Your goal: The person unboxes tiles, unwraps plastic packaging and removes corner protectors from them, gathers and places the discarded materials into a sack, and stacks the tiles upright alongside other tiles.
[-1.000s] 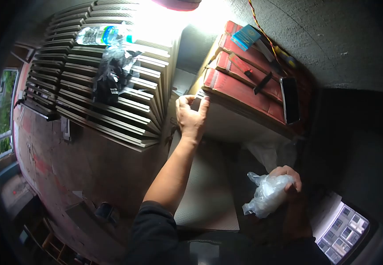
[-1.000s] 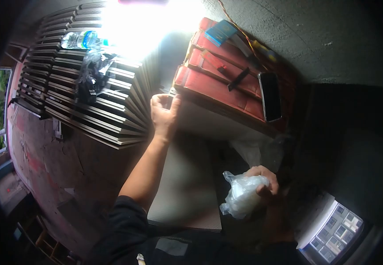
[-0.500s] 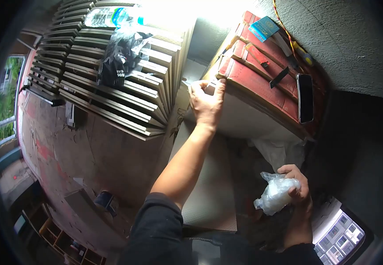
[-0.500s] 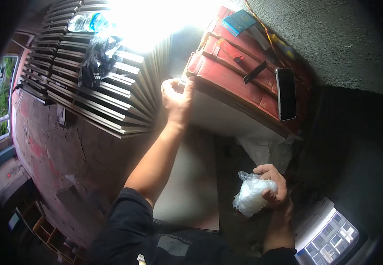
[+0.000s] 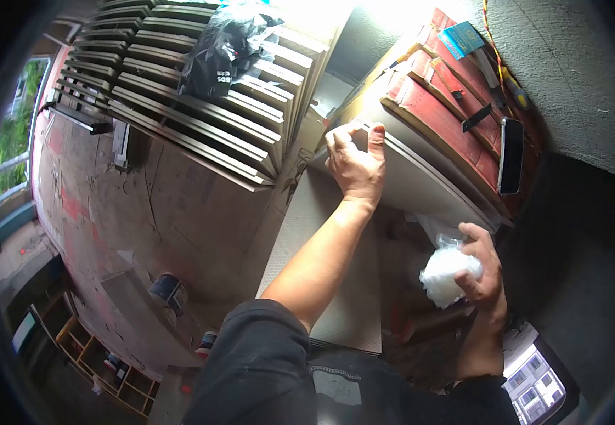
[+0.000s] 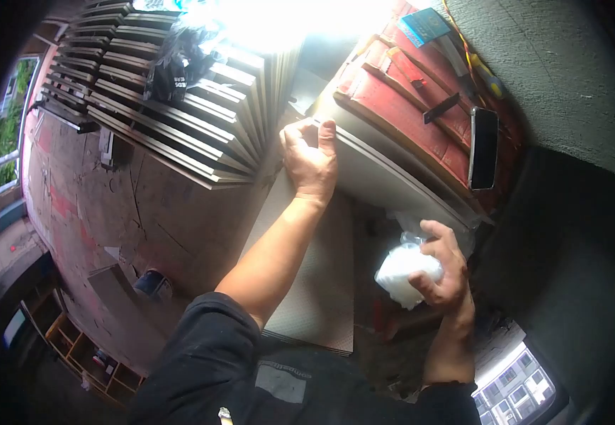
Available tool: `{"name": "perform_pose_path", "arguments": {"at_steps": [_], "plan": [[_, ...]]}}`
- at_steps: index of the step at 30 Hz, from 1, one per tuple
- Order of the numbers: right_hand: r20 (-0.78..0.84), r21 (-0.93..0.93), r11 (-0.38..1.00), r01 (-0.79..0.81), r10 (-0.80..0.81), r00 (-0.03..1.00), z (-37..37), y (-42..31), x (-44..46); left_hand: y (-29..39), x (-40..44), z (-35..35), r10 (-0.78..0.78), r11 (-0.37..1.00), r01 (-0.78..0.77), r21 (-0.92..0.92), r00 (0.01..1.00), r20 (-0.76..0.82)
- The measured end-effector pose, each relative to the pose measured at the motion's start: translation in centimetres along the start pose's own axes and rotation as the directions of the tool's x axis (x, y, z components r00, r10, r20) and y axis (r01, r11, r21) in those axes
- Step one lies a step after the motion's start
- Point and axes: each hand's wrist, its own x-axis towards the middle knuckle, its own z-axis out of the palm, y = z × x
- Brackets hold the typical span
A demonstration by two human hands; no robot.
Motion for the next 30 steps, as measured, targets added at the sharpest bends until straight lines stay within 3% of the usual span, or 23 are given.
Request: {"name": "perform_pose_path", "arguments": {"at_steps": [1, 3, 4, 5, 6, 7, 9, 10, 13, 14, 15, 16, 17, 18, 19, 20, 21, 25, 27, 30], "plan": [[0.011, -0.098, 0.995, 0.007, -0.005, 1.000, 0.4, 0.1, 0.5, -0.1, -0.2, -0.1, -0.005, 1.000, 0.005, 0.005, 1.000, -0.004], [0.062, -0.141, 0.990, 0.015, -0.006, 0.998, 0.9, 0.5, 1.3, -0.6, -0.4, 0.0, -0.021, 0.988, 0.017, -0.156, 1.000, -0.023], [0.043, -0.176, 0.984, 0.007, 0.000, 0.999, 1.2, 0.5, 1.6, -1.7, -1.0, 0.0, -0.063, 0.998, 0.063, 0.002, 0.995, 0.072], [0.020, -0.212, 0.977, 0.002, 0.002, 1.000, 1.5, 0.5, 2.2, -2.3, -1.7, -0.3, -0.063, 0.998, 0.063, -0.001, 0.996, 0.063], [0.032, -0.290, 0.957, -0.010, 0.020, 0.999, 1.6, 0.3, 2.7, -2.4, -3.1, -1.0, -0.279, 0.960, 0.278, 0.035, 0.938, 0.208], [0.030, -0.299, 0.954, 0.004, 0.005, 1.000, 1.6, 0.5, 3.2, -2.6, -4.1, -1.3, -0.467, 0.881, 0.465, 0.091, 0.818, 0.336], [-0.021, -0.300, 0.954, 0.026, -0.033, 0.999, 1.7, 1.2, 2.9, -3.1, -6.5, -1.5, -0.171, 0.976, 0.199, -0.089, 0.952, 0.252], [-0.017, -0.289, 0.957, -0.005, 0.000, 1.000, 1.6, 1.0, 2.6, -3.3, -6.2, -0.7, -0.044, 0.996, 0.055, -0.065, 0.985, 0.165], [-0.101, -0.301, 0.948, -0.101, 0.074, 0.992, 1.2, 2.5, 0.0, -1.1, 0.0, 0.3, 0.170, 0.984, -0.172, -0.057, 0.985, -0.028], [-0.198, -0.266, 0.955, -0.127, 0.075, 0.977, 1.4, 4.2, -1.7, -1.8, 1.3, 1.1, 0.184, 0.971, -0.184, -0.153, 0.983, -0.013], [-0.315, -0.129, 0.977, -0.169, 0.121, 0.941, 1.4, 7.0, -3.9, -1.1, 2.0, 1.3, 0.064, 0.980, -0.050, -0.190, 0.996, 0.067], [-0.439, 0.029, 0.987, -0.160, 0.157, 0.885, 1.5, 9.7, -5.6, -0.8, 2.5, 1.6, 0.010, 0.995, 0.003, -0.104, 0.992, 0.125], [-0.375, 0.490, 0.801, -0.343, 0.549, 0.747, 1.0, 10.7, -7.5, -1.0, 2.6, 2.0, 0.029, 0.990, -0.006, -0.143, 0.987, 0.156], [-0.382, 0.564, 0.755, -0.335, 0.598, 0.705, 0.0, 11.2, -8.0, -2.1, 2.6, 2.6, 0.033, 0.998, -0.023, -0.064, 0.988, 0.153], [-0.427, 0.495, 0.793, -0.355, 0.578, 0.695, -0.8, 12.6, -9.0, -1.5, 2.4, 2.5, 0.068, 0.998, -0.067, -0.016, 0.991, 0.117], [-0.439, 0.513, 0.799, -0.314, 0.559, 0.704, -0.9, 15.3, -9.9, -1.0, 2.1, 2.5, 0.018, 0.998, -0.009, -0.065, 0.991, 0.129], [-0.504, 0.402, 0.867, -0.294, 0.478, 0.719, -1.1, 16.2, -9.8, -0.9, 1.9, 2.5, 0.013, 0.999, -0.008, -0.043, 0.993, 0.116], [-0.482, 0.350, 0.908, -0.229, 0.384, 0.787, -0.5, 17.7, -7.4, -1.0, 1.8, 2.7, -0.032, 0.995, 0.044, -0.091, 0.991, 0.129], [-0.484, 0.229, 0.960, -0.161, 0.256, 0.837, 0.1, 16.5, -5.8, -0.5, 1.8, 2.7, -0.066, 0.993, 0.079, -0.090, 0.988, 0.139], [-0.621, 0.204, 0.975, -0.088, 0.198, 0.758, 1.6, 15.1, -4.9, -0.2, 1.5, 2.2, -0.027, 0.999, 0.031, -0.033, 0.991, 0.128]]}}
